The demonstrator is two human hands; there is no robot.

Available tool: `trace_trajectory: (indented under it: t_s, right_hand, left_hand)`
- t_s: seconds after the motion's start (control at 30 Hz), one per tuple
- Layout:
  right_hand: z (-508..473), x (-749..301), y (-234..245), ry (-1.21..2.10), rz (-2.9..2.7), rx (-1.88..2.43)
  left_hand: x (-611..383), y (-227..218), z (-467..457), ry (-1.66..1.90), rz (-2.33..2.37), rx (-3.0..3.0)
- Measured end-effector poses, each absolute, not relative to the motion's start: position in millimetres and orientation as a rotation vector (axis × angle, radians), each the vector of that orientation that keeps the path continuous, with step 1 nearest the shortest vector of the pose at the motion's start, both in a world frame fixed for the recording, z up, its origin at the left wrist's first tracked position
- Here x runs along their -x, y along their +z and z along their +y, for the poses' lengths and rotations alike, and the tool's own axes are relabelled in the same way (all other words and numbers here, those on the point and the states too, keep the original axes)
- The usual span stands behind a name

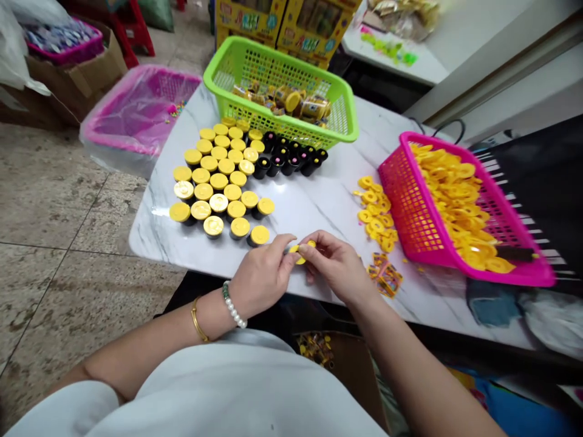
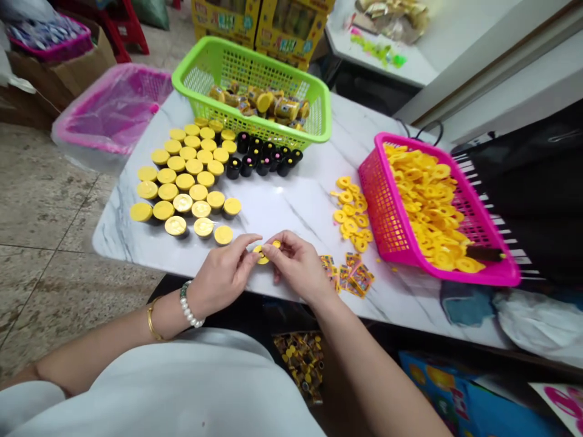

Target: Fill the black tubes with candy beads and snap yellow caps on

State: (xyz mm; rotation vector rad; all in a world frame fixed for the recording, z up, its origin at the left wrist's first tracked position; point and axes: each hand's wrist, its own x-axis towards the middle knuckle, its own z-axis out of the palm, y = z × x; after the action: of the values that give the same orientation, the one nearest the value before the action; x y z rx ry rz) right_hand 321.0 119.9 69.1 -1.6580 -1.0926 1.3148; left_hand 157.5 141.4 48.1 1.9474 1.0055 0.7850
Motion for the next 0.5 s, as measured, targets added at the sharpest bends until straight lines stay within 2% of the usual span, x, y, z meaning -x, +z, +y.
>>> trace_trajectory:
  t_s: [0.17, 0.3, 0.4, 0.5]
  right_hand:
    - [112.7, -328.7, 62.9, 1.281, -0.903, 1.552]
    - [120.2, -338.0, 66.7, 1.513, -0.782, 1.437]
    - [132.8, -341.5, 75.0, 1.772, -0.925, 1.485]
    - [141.3, -339.5, 83.9, 1.844, -1.141, 1.610]
  left_hand:
    - [-156.0, 42.4, 136.0, 0.781, 0.999, -2.085]
    - [-157.0, 47.8, 138.5, 0.616, 1.020, -2.132]
    - [-156.8, 50.6, 140.5, 0.530, 0.995, -2.137]
    - [-157.1, 50.5, 142.1, 0.506, 0.963, -2.135]
